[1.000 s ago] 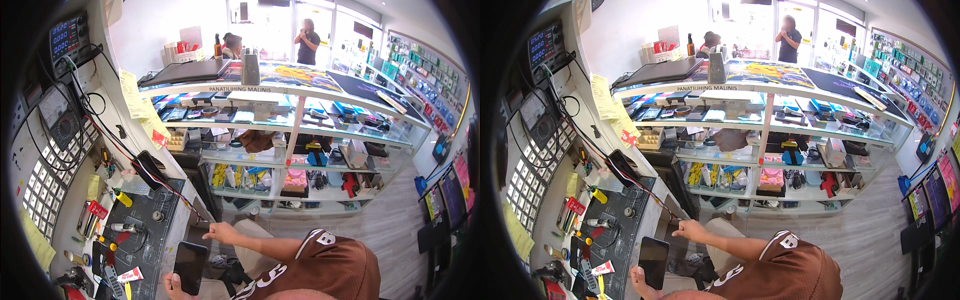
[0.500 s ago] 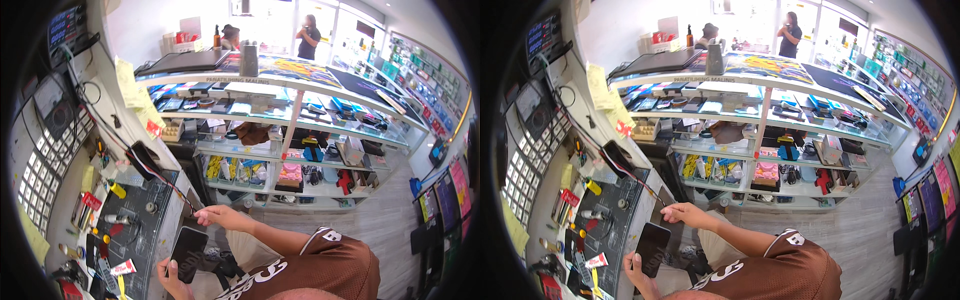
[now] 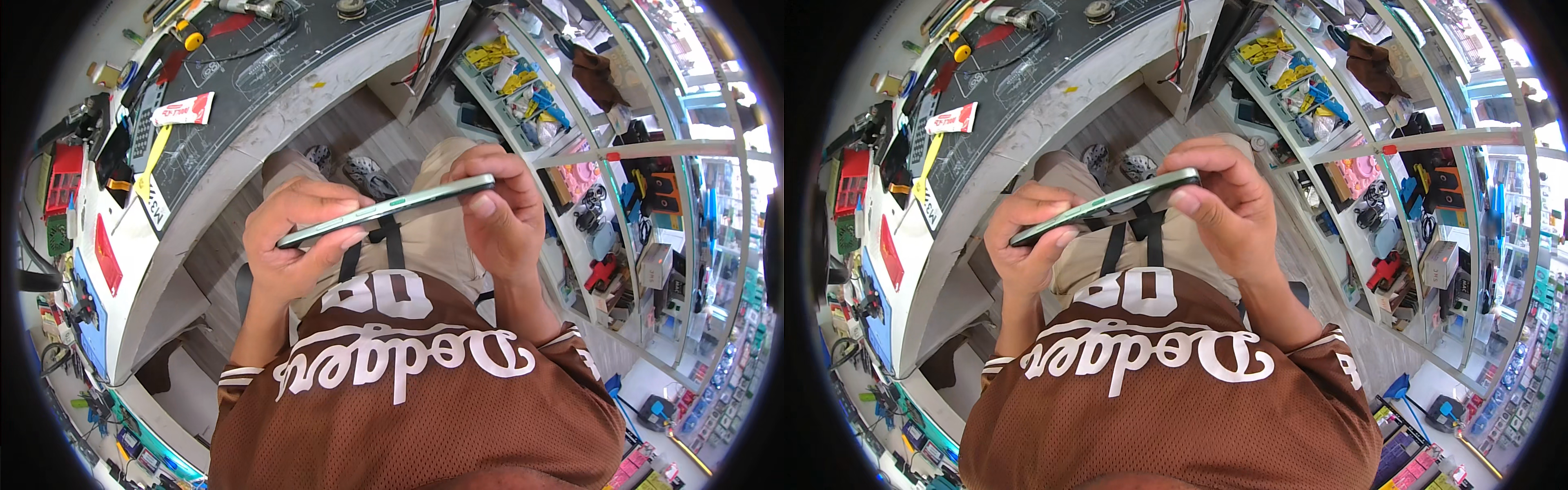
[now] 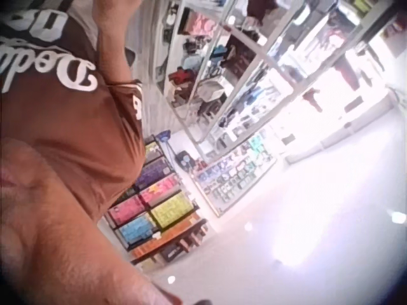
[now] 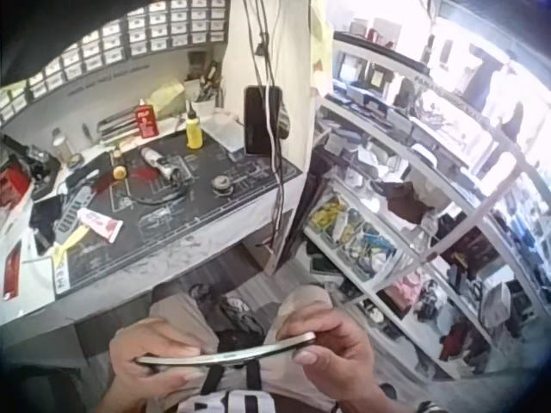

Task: The person handles several smartphones and accessories, then opens a black smartphone to reveal its internal components. They align the internal chassis with the outer frame and press the edges to close the device.

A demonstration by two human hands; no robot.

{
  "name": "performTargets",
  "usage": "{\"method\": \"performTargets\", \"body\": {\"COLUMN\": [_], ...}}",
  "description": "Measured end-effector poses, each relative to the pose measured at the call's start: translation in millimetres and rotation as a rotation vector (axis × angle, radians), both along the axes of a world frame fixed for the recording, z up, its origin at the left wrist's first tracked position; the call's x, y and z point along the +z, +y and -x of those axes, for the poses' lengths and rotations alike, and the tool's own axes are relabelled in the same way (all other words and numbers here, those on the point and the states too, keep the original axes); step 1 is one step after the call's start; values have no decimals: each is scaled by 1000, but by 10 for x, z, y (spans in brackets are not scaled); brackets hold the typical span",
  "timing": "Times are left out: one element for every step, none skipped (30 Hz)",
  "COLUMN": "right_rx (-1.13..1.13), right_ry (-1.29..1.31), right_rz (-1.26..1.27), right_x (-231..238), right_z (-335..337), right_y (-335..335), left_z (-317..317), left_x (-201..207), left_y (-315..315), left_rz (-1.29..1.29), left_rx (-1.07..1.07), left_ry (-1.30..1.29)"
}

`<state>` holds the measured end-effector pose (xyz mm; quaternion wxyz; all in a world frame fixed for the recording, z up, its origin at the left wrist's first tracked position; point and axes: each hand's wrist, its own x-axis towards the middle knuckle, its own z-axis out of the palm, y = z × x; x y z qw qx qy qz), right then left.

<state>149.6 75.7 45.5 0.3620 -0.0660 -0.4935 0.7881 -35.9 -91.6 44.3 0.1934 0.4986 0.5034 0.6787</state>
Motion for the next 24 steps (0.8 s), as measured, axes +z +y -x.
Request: {"method": "performTargets", "body": {"right_rx": [-14,-29,-56,-65,-74,-83,-94,-104,-113,-100,-87,-73,-55,-37,-19,43,105,164,186,156,120,85,36,16], "right_ry": [32,64,51,69,86,110,106,102,102,108,115,122,86,50,17,16,15,12,-18,-17,-20,-23,-54,-47], "right_rz": [-23,-47,-74,-89,-105,-120,-122,-124,-124,-143,-162,-180,-127,-75,-25,25,75,129,148,148,150,151,198,156], "right_x": [-45,-78,-98,-114,-128,-125,-119,-112,-111,-127,-155,-168,-147,-108,-80,-129,-232,-313,-330,-376,-455,-506,-520,-532], "right_z": [10,20,30,38,44,60,68,74,90,100,99,105,102,92,91,94,93,86,77,64,27,-5,-39,-53], "right_y": [-17,-29,-28,-32,-37,-37,-35,-34,-36,-16,23,51,60,64,79,112,154,178,179,178,165,149,121,103], "left_z": [1,-8,-23,-35,-32,-17,-6,1,11,16,17,26,30,23,-1,-42,-83,-135,-189,-213,-217,-196,-158,-123], "left_x": [-18,-30,-50,-60,-44,-40,-40,-41,-36,-30,-24,-12,2,13,19,14,9,-1,-9,-25,-73,-81,-75,-66], "left_y": [2,11,16,17,8,6,6,9,12,22,34,45,61,78,101,130,160,187,211,220,221,221,216,193], "left_rz": [-7,-7,-12,-17,10,13,17,21,25,30,35,33,31,28,28,27,26,21,17,12,4,42,81,127], "left_rx": [9,17,29,39,47,49,52,55,56,57,58,54,50,46,39,32,24,15,6,-3,-18,-29,-39,-48], "left_ry": [44,55,63,72,123,137,151,165,150,136,121,94,67,40,-4,-48,-92,-137,-181,-226,-229,-215,-201,-191]}}
